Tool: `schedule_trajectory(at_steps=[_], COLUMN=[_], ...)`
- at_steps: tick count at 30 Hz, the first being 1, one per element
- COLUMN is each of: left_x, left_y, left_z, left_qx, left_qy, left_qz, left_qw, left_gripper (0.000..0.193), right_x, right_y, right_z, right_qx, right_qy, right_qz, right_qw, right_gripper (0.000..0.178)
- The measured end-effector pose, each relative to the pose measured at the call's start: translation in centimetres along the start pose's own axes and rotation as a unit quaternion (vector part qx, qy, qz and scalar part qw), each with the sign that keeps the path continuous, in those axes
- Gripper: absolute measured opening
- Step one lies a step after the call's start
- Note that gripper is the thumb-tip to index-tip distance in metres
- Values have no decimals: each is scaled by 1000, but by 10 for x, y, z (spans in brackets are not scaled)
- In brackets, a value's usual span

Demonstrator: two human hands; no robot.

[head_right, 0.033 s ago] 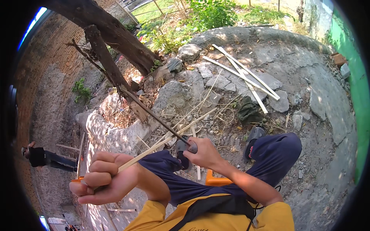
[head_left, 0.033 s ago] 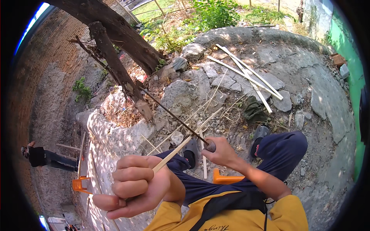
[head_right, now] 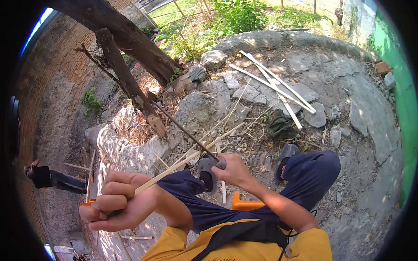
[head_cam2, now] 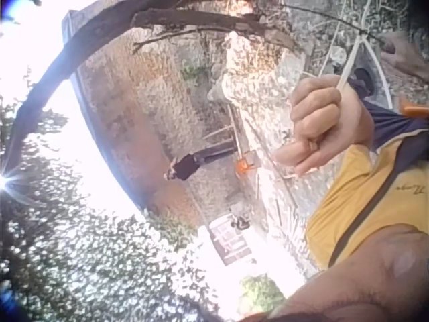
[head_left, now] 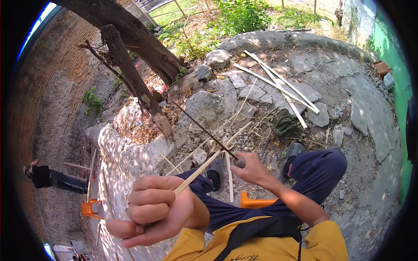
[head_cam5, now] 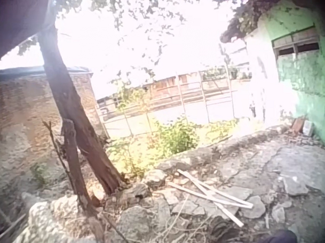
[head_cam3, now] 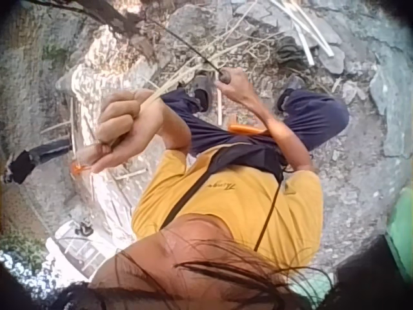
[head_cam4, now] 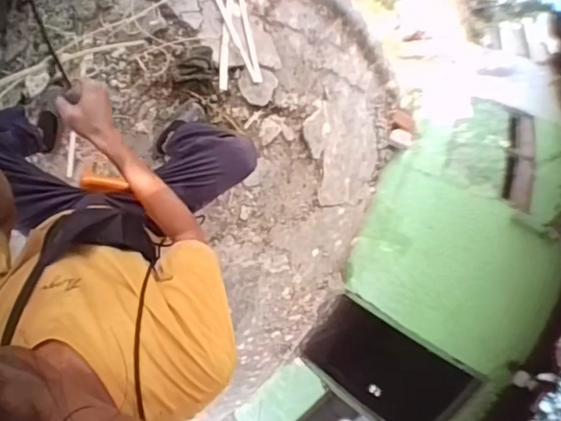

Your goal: The person shaves a bamboo stick using a knife, lays the knife on the ground, and bends the bamboo stick by hand.

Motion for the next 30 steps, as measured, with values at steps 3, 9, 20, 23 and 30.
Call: schedule_trajectory(at_steps=[3, 9, 20, 23, 30], left_x=[0, 2, -58, -61, -72], left_y=[-4, 19, 46, 43, 30], left_z=[2, -5, 90, 121, 139], left_qx=[-4, -47, -197, -208, -222], left_qy=[-8, 27, 279, 337, 404], left_qz=[17, 19, 154, 103, 159], left_qw=[1000, 998, 927, 912, 873], left_gripper=[37, 41, 103, 89, 69], right_x=[31, 18, 25, 28, 19], right_y=[-8, 4, -1, -1, 6], right_z=[-2, -3, 4, 2, -7], right_qx=[-20, -8, -16, -12, -65], right_qy=[-34, -23, 9, 6, -28], right_qz=[30, 71, 160, 149, 110], right_qw=[999, 997, 987, 989, 991], right_gripper=[29, 29, 32, 33, 38])
Point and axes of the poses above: each hand's wrist, its own z-axis away from the middle knuckle, its own y-axis out of the back of the hand, x = y × z, the point moved 5 cm from there along -z, towards the middle knuckle, and after that the axes turned 1 degree about -z, right-handed, at the moved point
